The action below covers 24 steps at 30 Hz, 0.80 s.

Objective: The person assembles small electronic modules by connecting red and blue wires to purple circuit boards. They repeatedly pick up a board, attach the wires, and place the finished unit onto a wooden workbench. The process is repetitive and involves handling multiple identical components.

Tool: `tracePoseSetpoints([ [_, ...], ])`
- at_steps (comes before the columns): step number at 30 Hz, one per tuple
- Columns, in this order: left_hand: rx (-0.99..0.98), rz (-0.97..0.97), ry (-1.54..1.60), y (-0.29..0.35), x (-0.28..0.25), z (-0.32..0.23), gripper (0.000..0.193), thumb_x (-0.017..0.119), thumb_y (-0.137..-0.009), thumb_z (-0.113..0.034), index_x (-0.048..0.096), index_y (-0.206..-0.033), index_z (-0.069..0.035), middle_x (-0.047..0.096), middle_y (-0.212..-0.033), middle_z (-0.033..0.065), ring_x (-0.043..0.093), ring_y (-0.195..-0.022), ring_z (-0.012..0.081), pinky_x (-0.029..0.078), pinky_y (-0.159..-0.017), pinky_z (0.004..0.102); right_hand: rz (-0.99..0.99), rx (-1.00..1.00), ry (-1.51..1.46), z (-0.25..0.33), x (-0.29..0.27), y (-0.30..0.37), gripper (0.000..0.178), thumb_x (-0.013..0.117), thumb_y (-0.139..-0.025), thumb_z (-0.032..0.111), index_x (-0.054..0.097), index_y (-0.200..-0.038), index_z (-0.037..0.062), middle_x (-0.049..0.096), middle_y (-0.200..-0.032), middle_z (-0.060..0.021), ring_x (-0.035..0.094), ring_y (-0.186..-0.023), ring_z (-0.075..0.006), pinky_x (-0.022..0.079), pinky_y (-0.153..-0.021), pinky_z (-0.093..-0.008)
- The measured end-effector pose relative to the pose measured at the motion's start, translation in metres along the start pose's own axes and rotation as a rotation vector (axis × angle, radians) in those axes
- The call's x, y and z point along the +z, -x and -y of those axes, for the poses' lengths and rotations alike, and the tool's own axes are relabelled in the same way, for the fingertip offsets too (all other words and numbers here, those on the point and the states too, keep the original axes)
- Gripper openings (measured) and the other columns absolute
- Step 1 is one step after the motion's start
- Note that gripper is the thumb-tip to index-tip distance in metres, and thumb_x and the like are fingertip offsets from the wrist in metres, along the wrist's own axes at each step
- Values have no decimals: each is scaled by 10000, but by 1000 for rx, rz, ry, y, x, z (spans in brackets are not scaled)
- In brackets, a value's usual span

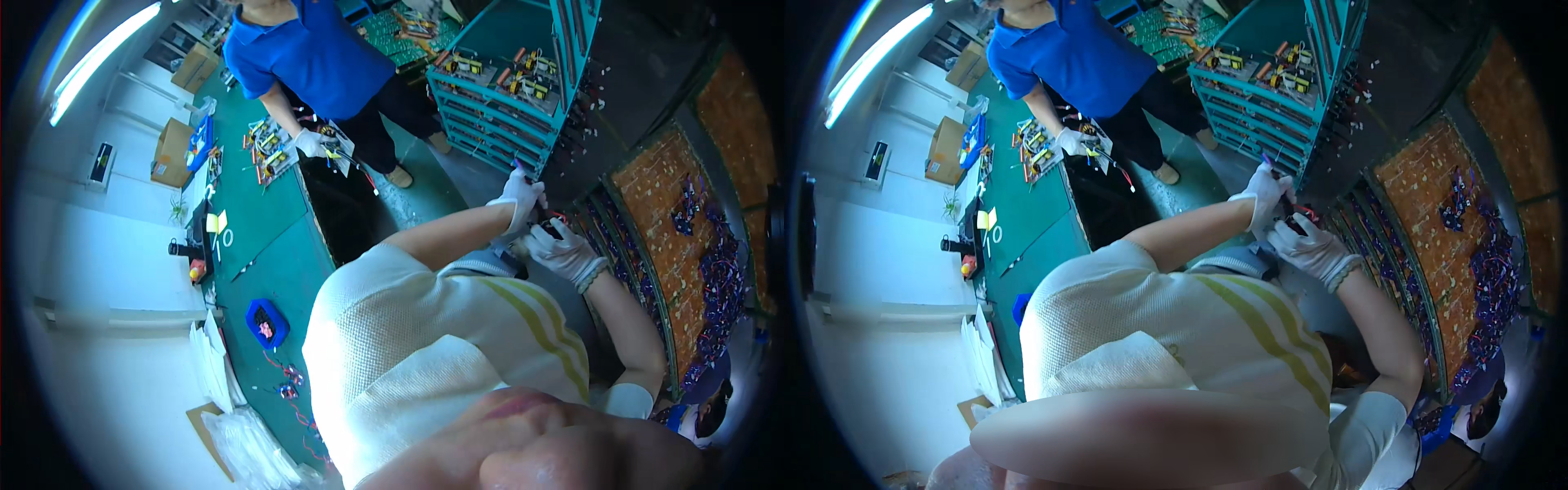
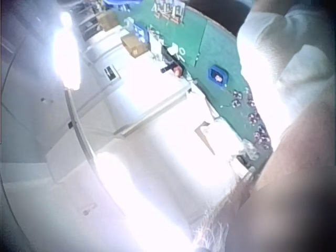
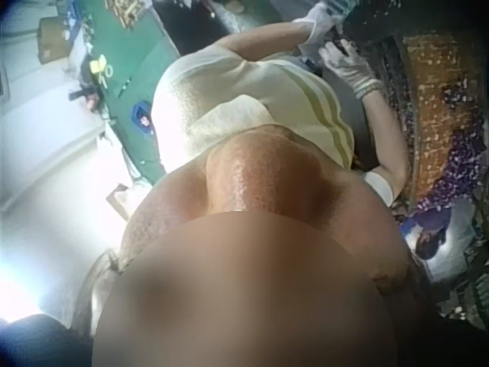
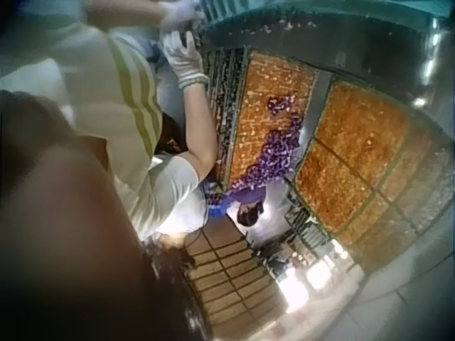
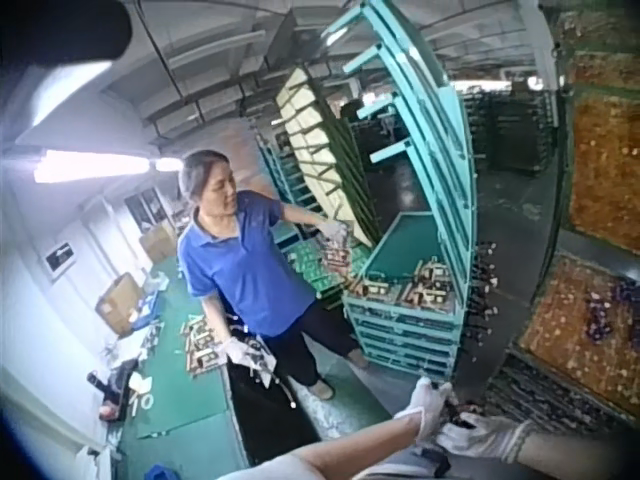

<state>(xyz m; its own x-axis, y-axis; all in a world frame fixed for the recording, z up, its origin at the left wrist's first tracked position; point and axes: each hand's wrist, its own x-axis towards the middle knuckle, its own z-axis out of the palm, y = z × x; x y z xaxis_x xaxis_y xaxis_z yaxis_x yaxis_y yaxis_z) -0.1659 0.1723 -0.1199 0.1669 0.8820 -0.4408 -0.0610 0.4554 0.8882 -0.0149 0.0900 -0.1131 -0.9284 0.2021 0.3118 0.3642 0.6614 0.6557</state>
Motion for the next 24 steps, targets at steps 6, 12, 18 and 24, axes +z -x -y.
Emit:
tracePoseSetpoints([
  [6, 517, 156, 393, 11, -19, -15, 242, 548, -869, 68, 392, -981, -80, 553, -814, 73, 597, -716, 186, 544, -704, 329, -204, 807, -616, -7, -57, -29, 463, 675, -718, 258, 579, -1145, 108, 517, -1214, -103, 485, -1144, -270, 396, -999, -481],
  [12, 494, 731, 472, 23, -12, -56, 316, 661, -780, 88, 453, -957, -73, 560, -848, 126, 640, -799, 261, 559, -728, 375, -1269, 1160, -3040, 18, -47, -38, 697, 414, -893, 635, 441, -1352, 112, 472, -1357, -160, 509, -1179, -393, 493, -874, -532],
  [18, 1171, 762, -360, 14, -38, -107, 55, 669, -765, -39, 659, -712, -33, 674, -770, 119, 654, -778, 226, 523, -715, 336, -1148, 1376, -2845, 19, -13, -68, 770, 334, -833, 737, 528, -1270, 132, 616, -1143, -198, 651, -938, -350, 551, -668, -495],
  [24, 858, 596, -174, 9, -96, -134, 61, 627, -820, 45, 674, -818, 7, 690, -858, 124, 682, -848, 193, 546, -793, 315, -658, 951, -3138, -33, 10, -112, 1072, 117, -737, 884, 431, -1349, 62, 549, -1249, -225, 634, -991, -367, 556, -714, -534],
])
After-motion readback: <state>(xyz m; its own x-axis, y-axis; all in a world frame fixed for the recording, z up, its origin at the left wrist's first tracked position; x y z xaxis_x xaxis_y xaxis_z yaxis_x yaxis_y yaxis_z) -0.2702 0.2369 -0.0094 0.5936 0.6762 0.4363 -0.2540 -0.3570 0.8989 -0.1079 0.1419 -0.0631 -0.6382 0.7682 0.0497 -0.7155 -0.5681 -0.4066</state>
